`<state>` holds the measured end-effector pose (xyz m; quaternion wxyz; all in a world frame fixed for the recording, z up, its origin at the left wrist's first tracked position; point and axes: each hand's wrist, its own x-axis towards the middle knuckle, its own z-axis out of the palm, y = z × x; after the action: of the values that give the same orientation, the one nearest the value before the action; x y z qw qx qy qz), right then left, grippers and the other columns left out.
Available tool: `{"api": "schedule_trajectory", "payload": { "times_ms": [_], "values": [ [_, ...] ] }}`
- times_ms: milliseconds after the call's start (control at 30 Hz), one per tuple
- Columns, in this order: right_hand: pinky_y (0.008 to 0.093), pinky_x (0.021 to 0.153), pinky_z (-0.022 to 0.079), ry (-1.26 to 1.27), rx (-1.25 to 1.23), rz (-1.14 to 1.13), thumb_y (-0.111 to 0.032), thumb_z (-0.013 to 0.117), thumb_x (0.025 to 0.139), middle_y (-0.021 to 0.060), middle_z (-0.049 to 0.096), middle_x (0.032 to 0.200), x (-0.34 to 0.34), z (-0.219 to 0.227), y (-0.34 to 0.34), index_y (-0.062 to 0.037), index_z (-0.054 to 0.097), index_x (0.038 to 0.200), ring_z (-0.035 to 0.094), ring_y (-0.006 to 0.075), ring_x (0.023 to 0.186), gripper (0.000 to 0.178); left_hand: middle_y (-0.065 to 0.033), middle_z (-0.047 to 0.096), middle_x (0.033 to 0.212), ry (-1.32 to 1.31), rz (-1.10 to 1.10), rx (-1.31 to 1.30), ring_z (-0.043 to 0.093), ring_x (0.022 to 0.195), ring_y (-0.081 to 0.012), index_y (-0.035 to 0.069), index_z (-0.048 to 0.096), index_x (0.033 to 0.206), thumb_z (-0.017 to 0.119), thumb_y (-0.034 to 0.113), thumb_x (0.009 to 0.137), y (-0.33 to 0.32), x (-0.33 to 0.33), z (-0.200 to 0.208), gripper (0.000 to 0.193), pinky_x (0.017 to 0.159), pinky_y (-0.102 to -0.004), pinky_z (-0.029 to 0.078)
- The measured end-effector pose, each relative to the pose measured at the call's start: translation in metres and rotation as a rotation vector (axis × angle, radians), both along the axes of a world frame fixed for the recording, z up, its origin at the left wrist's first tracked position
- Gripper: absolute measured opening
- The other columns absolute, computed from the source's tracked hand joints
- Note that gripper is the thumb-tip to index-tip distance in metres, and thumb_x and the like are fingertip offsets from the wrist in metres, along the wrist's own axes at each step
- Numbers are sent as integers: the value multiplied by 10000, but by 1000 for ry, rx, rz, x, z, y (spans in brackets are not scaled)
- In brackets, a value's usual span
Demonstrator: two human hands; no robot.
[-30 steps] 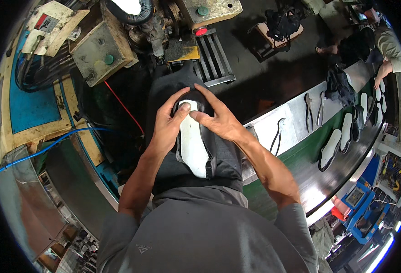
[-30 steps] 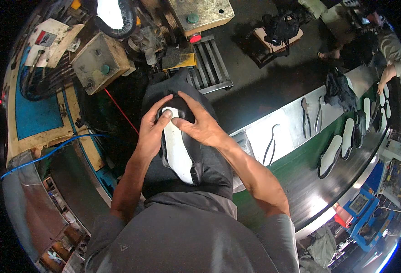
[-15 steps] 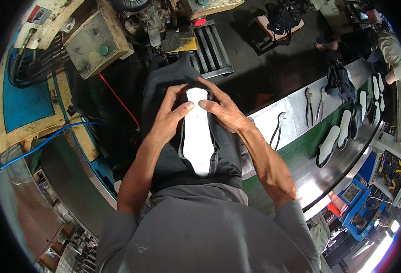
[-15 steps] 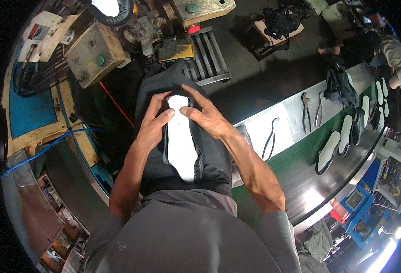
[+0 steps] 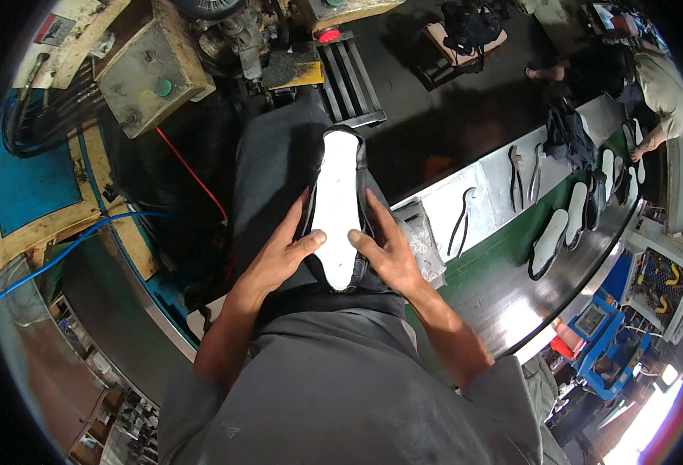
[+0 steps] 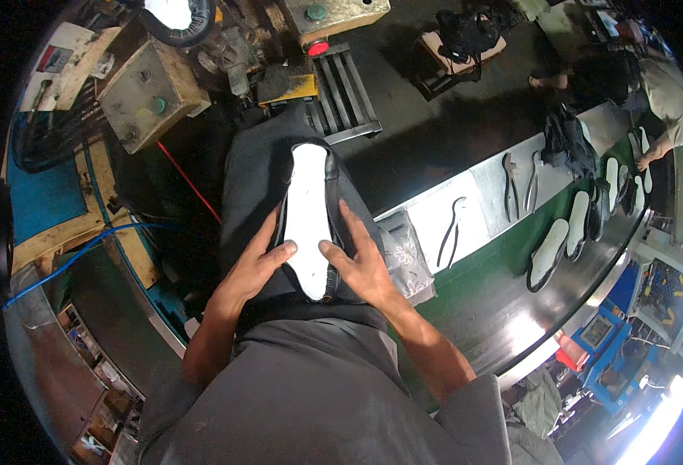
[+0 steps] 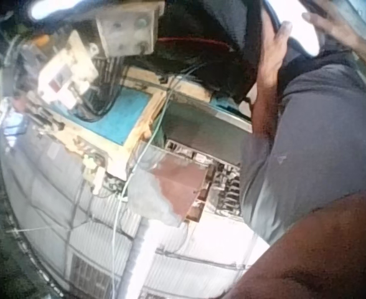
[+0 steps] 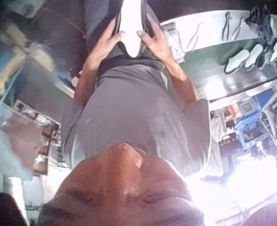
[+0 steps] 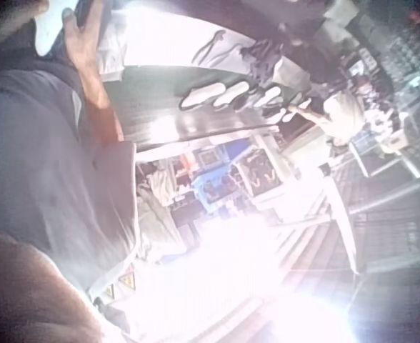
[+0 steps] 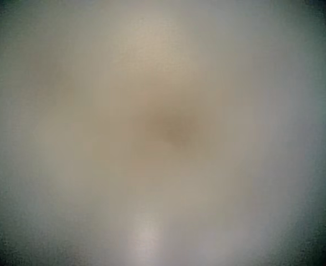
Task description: Assemble shoe uppers onto lasts using a lasting machine and manual trimming tools.
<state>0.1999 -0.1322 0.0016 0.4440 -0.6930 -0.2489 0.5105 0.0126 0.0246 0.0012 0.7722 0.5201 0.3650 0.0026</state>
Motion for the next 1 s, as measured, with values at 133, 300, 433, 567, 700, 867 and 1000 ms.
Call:
{"api": "schedule_trajectory", "payload": {
  "times_ms": [133, 300, 433, 567, 700, 867, 1000],
  "values": [
    [494, 1323, 340, -370, 151, 147, -282, 793, 1016, 360, 364, 1722, -10, 14, -17, 50, 308, 1719, 397, 487, 1602, 917, -225, 332, 1774, -66, 93, -214, 374, 1623, -318, 25, 171, 1785, 608, 35, 1072, -4, -17, 2, 836, 1300, -450, 386],
    [666, 1079, 582, -933, -71, 680, -388, 859, 934, 311, 39, 1813, -33, 62, -5, -357, 400, 1729, 442, 682, 1396, 919, -209, 471, 1675, -246, 361, -599, 540, 1503, -308, 37, 250, 1768, 552, -115, 986, -13, 3, 18, 852, 1254, -461, 459],
    [596, 1013, 632, -927, 52, 572, -340, 859, 924, 335, 75, 1795, -18, 57, -3, -349, 513, 1669, 554, 587, 1293, 822, -239, 473, 1678, -122, 292, -99, 476, 1559, -343, -7, 262, 1758, 700, 56, 962, 20, 29, 15, 910, 1287, -443, 389],
    [598, 1065, 605, -914, 102, 599, -314, 846, 926, 344, 104, 1783, -14, 64, -6, -349, 546, 1648, 542, 592, 1335, 783, -148, 652, 1510, -42, 338, 389, 623, 1359, -230, -33, 566, 1563, 763, 156, 1025, 82, 72, -42, 603, 1153, -358, 488],
    [605, 1105, 584, -925, 152, 639, -322, 835, 937, 330, 107, 1785, -10, 54, -12, -348, 577, 1628, 509, 615, 1387, 738, -55, 815, 1178, 13, 180, 582, 700, 1102, -135, -31, 787, 1275, 692, 131, 1091, 105, 87, -71, 263, 994, -322, 541],
    [601, 1131, 570, -873, 183, 575, -325, 837, 929, 319, 163, 1772, 1, 62, -8, -315, 656, 1572, 457, 598, 1487, 668, -149, 813, 1243, -218, 308, 331, 734, 1205, -203, -33, 769, 1307, 729, 281, 1095, 130, 75, -65, 380, 1071, -370, 549],
    [619, 1204, 501, -755, 210, 353, -308, 878, 880, 370, 287, 1714, 19, 91, 10, -203, 766, 1447, 432, 594, 1537, 587, 16, 636, 1070, -347, 762, 700, 571, 943, -111, 70, 700, 1157, 709, 406, 1040, 280, 55, -6, 356, 889, -301, 460]
  ]
}}
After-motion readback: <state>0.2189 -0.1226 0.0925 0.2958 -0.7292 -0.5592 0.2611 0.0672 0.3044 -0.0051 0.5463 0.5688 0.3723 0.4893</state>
